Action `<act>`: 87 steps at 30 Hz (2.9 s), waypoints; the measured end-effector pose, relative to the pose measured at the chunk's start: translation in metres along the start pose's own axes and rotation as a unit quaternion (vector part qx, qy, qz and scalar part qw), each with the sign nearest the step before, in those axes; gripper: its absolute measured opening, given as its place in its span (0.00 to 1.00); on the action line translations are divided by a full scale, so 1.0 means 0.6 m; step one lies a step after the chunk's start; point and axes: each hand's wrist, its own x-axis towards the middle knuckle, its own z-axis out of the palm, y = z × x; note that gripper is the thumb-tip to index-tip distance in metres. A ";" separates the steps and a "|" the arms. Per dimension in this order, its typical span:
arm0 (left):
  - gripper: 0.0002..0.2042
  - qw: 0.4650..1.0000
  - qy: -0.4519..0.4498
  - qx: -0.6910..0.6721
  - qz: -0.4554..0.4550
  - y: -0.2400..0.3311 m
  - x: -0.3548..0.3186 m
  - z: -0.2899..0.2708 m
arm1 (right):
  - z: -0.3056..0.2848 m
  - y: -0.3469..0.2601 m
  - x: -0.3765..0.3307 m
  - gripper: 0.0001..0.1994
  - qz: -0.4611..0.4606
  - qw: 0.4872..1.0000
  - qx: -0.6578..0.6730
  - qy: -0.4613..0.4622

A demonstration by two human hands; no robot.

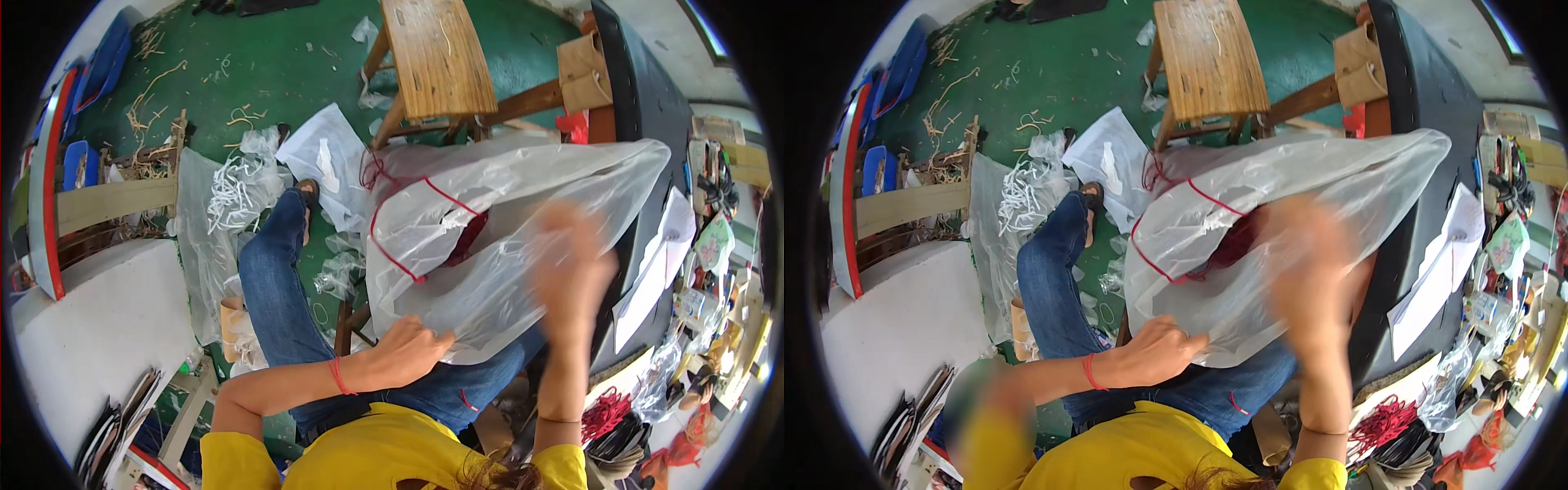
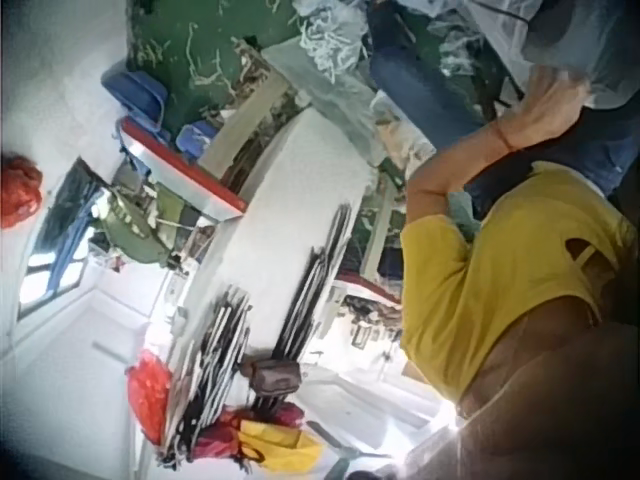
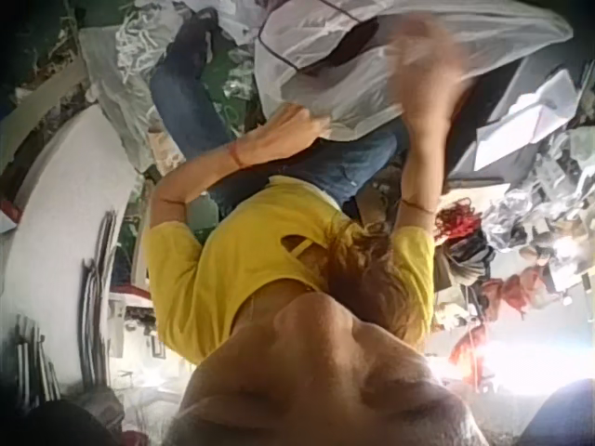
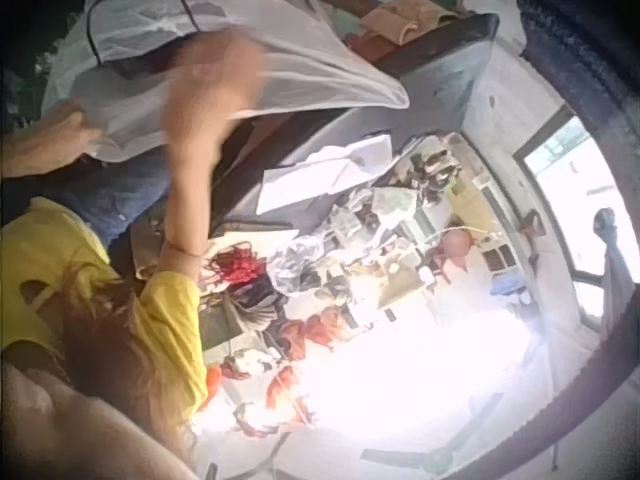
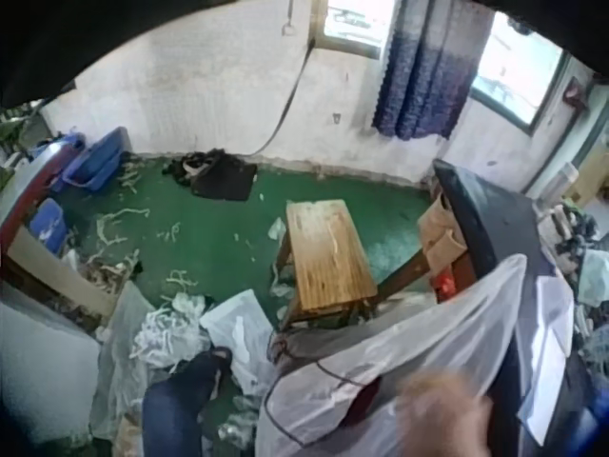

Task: Untangling red shoe straps from a bag, measuring and cutting them, and organizing items on a workbench.

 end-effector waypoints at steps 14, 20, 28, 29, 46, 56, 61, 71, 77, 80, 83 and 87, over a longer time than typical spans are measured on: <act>0.53 0.919 0.139 0.079 -0.361 -0.183 0.170 -0.058 | 0.289 0.354 -0.107 0.37 0.225 0.735 -0.160 -0.619; 0.27 0.873 0.244 -0.213 -0.365 -0.257 0.079 -0.040 | 0.309 0.232 0.031 0.38 0.043 0.831 0.356 -0.426; 0.05 0.901 0.242 0.085 0.349 0.067 0.171 -0.076 | 0.297 0.217 0.112 0.34 0.079 0.858 0.274 -0.428; 0.06 0.930 0.092 0.098 0.341 0.075 0.171 -0.032 | 0.253 0.194 0.115 0.31 0.160 0.813 0.286 -0.481; 0.36 0.948 0.199 0.224 -0.103 0.135 0.056 0.022 | -0.115 0.027 -0.356 0.16 0.187 0.892 0.369 0.182; 0.33 0.955 -0.126 0.007 0.267 0.559 0.434 0.303 | -0.354 0.150 -0.732 0.27 0.500 0.432 0.577 0.479; 0.41 0.938 -0.330 0.065 0.083 0.649 0.476 0.424 | -0.299 0.253 -0.685 0.22 0.403 0.364 0.595 0.593; 0.14 0.913 -0.402 -0.025 0.070 0.631 0.449 0.443 | -0.266 0.255 -0.531 0.20 0.475 0.577 0.181 0.639; 0.09 0.951 -0.270 -0.119 0.092 0.606 0.459 0.338 | -0.299 0.208 -0.565 0.18 0.345 0.751 0.201 0.526; 0.13 0.978 -0.171 -0.061 0.103 0.612 0.488 0.231 | -0.302 0.198 -0.622 0.13 0.411 0.746 0.180 0.492; 0.16 0.993 -0.041 0.010 0.112 0.552 0.572 0.139 | -0.307 0.200 -0.625 0.12 0.436 0.746 0.225 0.451; 0.14 0.972 0.028 0.169 0.160 0.457 0.649 0.087 | -0.293 0.222 -0.583 0.10 0.408 0.810 0.149 0.394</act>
